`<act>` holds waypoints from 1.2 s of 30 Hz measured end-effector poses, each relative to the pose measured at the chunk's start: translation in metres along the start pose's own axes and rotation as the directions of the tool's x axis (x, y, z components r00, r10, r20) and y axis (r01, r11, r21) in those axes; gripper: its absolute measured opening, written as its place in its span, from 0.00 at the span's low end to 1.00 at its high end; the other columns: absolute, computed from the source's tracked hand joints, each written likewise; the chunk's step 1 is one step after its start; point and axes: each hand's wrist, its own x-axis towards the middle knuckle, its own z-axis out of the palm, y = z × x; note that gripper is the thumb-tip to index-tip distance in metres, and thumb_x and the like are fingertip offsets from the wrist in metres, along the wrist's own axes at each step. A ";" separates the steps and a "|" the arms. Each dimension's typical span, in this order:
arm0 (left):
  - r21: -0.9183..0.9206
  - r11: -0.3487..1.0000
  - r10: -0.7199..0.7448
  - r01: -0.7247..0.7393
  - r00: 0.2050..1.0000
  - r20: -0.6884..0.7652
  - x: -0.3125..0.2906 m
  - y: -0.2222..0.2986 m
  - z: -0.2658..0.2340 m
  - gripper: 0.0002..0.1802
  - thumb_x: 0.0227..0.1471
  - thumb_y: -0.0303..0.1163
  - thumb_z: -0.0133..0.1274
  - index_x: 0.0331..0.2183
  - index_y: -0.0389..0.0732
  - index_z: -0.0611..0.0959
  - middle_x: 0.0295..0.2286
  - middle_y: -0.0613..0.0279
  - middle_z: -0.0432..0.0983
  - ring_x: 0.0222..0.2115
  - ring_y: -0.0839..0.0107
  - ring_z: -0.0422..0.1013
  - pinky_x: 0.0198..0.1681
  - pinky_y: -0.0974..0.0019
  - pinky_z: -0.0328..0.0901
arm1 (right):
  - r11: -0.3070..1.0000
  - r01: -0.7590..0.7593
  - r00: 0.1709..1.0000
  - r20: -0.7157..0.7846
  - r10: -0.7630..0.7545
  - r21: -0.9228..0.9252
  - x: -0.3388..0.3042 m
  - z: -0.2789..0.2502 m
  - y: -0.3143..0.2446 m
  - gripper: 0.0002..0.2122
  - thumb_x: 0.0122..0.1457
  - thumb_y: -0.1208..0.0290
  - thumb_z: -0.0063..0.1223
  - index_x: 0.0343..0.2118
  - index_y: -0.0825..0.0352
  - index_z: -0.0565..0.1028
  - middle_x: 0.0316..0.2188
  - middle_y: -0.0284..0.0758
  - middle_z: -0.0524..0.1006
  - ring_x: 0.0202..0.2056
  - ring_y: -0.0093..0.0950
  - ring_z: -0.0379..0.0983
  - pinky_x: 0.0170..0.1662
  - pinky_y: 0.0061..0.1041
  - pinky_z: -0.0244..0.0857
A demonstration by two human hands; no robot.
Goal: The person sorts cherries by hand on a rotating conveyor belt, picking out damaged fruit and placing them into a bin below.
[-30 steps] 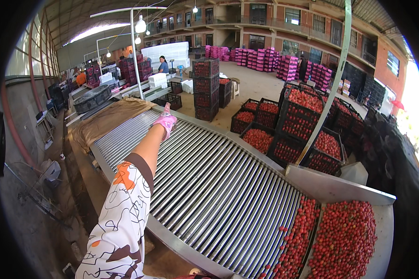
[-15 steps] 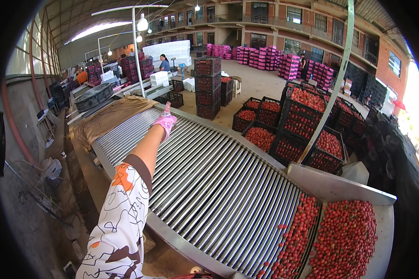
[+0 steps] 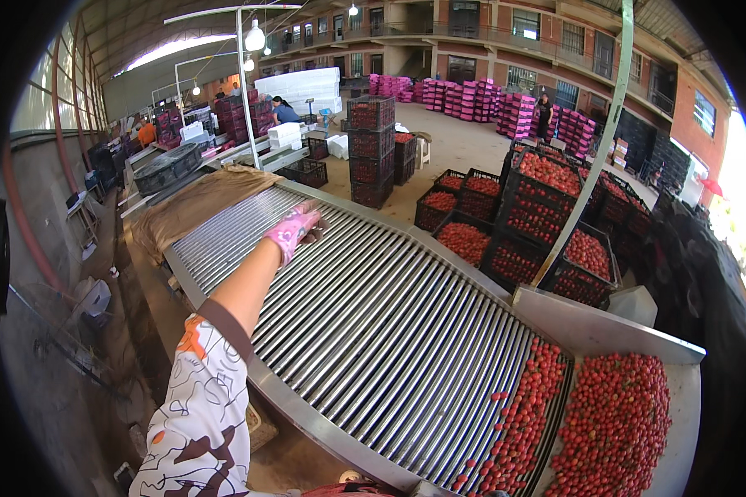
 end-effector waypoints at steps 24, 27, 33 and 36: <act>-0.835 0.393 -0.868 -0.384 0.145 -0.476 -0.480 -0.395 -0.140 0.11 0.54 0.29 0.54 0.39 0.37 0.76 0.33 0.54 0.75 0.33 0.58 0.73 0.38 0.59 0.74 | 0.993 -0.108 0.972 0.208 0.113 -0.037 0.003 -0.055 -0.023 0.08 0.54 0.72 0.55 0.33 0.71 0.78 0.27 0.44 0.79 0.30 0.36 0.76 0.37 0.33 0.68; -0.789 0.502 -0.749 -0.355 0.277 -0.602 -0.485 -0.394 -0.204 0.21 0.53 0.31 0.55 0.49 0.38 0.73 0.40 0.52 0.75 0.41 0.60 0.73 0.46 0.64 0.69 | 0.996 -0.078 0.970 0.229 0.083 -0.033 0.010 -0.043 -0.022 0.07 0.54 0.72 0.55 0.32 0.70 0.78 0.27 0.44 0.79 0.29 0.37 0.77 0.37 0.33 0.69; -0.578 0.816 -0.471 -0.017 0.561 -0.681 -0.472 -0.399 -0.160 0.27 0.58 0.44 0.45 0.55 0.40 0.69 0.51 0.50 0.68 0.48 0.55 0.70 0.49 0.51 0.68 | 0.970 -0.098 0.966 0.212 0.146 -0.223 0.014 -0.032 0.014 0.13 0.52 0.61 0.53 0.31 0.65 0.79 0.32 0.47 0.79 0.37 0.45 0.76 0.42 0.40 0.69; -0.501 0.733 -0.641 0.461 0.222 -0.734 -0.464 -0.469 -0.140 0.31 0.56 0.44 0.47 0.59 0.46 0.64 0.55 0.54 0.66 0.52 0.55 0.67 0.52 0.48 0.66 | 0.951 -0.097 0.963 0.214 0.164 -0.293 0.015 -0.017 0.056 0.15 0.53 0.57 0.51 0.32 0.64 0.79 0.33 0.46 0.79 0.38 0.46 0.75 0.43 0.42 0.68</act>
